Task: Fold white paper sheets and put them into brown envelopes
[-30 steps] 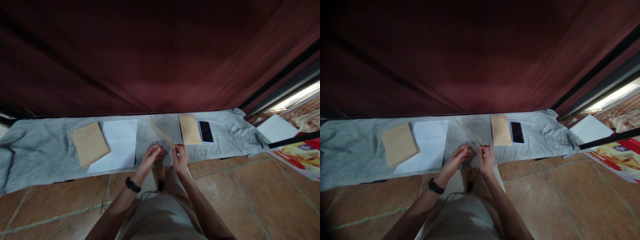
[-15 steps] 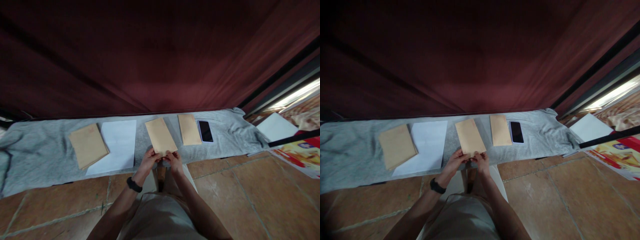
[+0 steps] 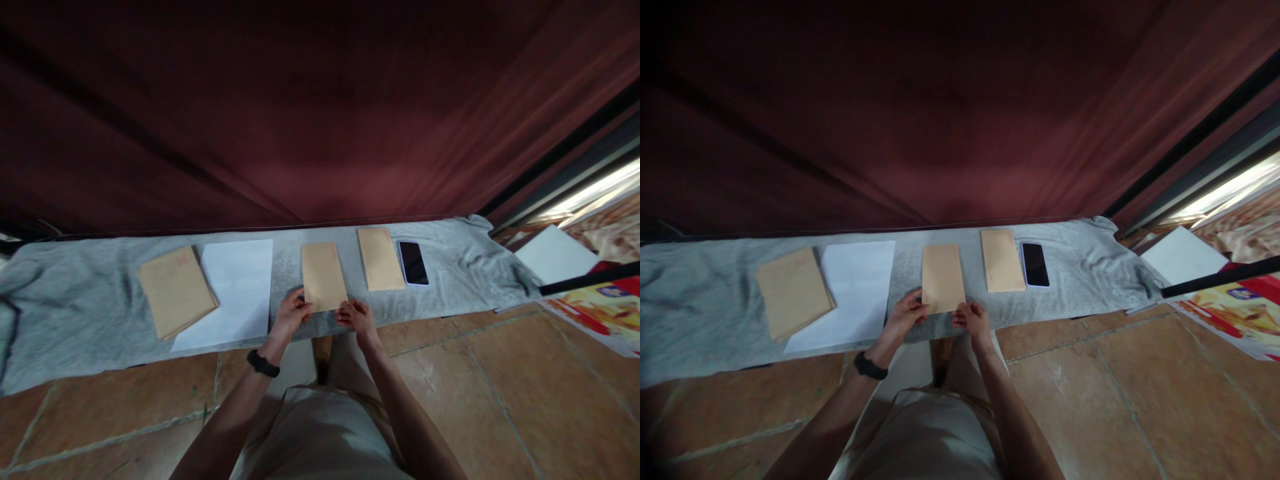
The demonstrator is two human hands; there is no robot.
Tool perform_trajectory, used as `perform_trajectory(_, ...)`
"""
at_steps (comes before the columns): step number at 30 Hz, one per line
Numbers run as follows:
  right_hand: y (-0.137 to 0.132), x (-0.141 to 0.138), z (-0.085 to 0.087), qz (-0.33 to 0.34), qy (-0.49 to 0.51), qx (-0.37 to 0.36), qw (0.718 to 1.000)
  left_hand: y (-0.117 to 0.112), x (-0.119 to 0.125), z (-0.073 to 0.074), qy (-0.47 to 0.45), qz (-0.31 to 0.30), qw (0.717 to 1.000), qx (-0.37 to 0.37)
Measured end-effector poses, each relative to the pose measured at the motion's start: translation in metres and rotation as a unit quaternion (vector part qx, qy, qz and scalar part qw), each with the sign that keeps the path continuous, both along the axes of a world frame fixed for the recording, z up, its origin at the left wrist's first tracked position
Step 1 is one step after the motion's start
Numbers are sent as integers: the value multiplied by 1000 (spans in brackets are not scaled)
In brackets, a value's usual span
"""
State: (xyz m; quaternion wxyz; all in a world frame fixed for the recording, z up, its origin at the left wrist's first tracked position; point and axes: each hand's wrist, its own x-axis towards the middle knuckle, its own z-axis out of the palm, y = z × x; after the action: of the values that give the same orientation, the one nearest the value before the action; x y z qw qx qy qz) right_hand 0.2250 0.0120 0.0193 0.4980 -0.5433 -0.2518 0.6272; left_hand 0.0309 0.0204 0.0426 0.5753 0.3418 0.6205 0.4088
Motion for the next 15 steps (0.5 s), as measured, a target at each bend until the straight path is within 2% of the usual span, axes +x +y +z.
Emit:
perform_trajectory(5, 5, 3, 0, 52, -50, -56, 996, 2, 0, -9, 17, 15, 1000, -22)
perform_trajectory(15, 2, -1, -6, -12, -70, -16, 997, -3, 5, -10, 12, -1, 999, 48)
